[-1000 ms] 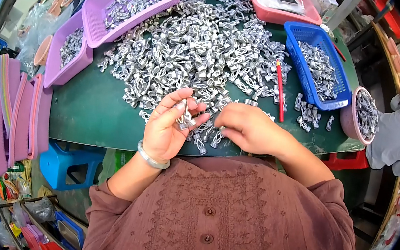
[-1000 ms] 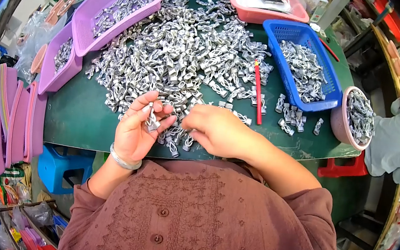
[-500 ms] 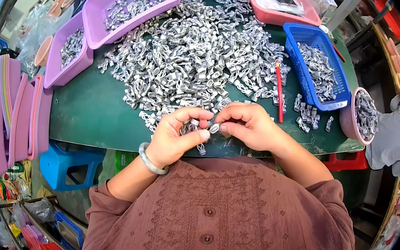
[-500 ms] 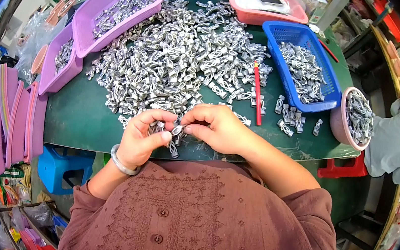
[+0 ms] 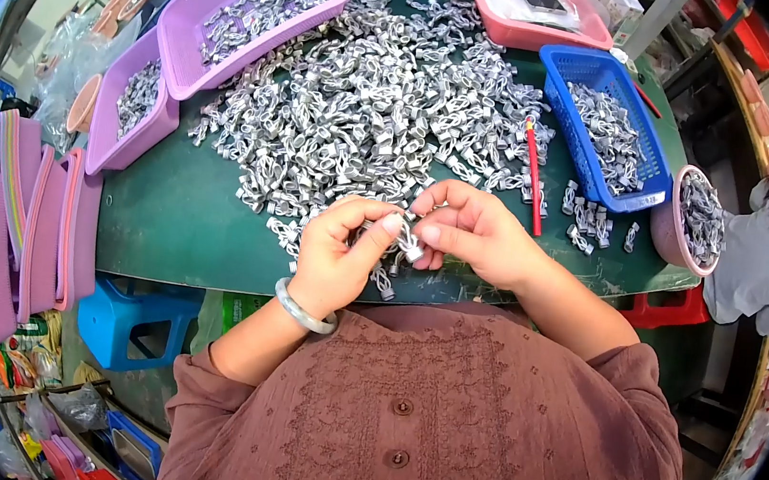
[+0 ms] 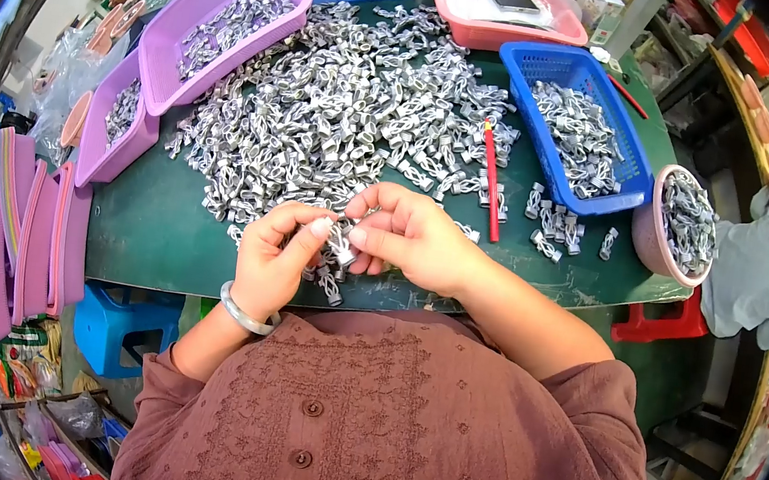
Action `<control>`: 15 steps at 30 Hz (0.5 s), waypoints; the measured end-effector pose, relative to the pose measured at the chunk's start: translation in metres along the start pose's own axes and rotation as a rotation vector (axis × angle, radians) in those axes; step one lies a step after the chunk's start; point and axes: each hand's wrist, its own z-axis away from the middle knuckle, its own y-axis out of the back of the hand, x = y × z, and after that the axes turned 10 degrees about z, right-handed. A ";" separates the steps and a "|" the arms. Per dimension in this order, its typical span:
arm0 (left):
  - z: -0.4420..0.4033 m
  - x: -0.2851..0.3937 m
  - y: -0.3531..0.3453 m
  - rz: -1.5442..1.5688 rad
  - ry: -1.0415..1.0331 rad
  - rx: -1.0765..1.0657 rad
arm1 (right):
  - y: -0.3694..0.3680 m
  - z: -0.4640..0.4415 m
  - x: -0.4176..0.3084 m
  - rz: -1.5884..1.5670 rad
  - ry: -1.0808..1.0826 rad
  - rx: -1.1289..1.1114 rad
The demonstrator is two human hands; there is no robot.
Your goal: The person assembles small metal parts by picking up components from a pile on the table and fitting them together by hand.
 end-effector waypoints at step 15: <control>-0.006 -0.001 -0.001 0.474 0.360 0.069 | -0.007 0.001 -0.009 -0.186 0.060 -0.024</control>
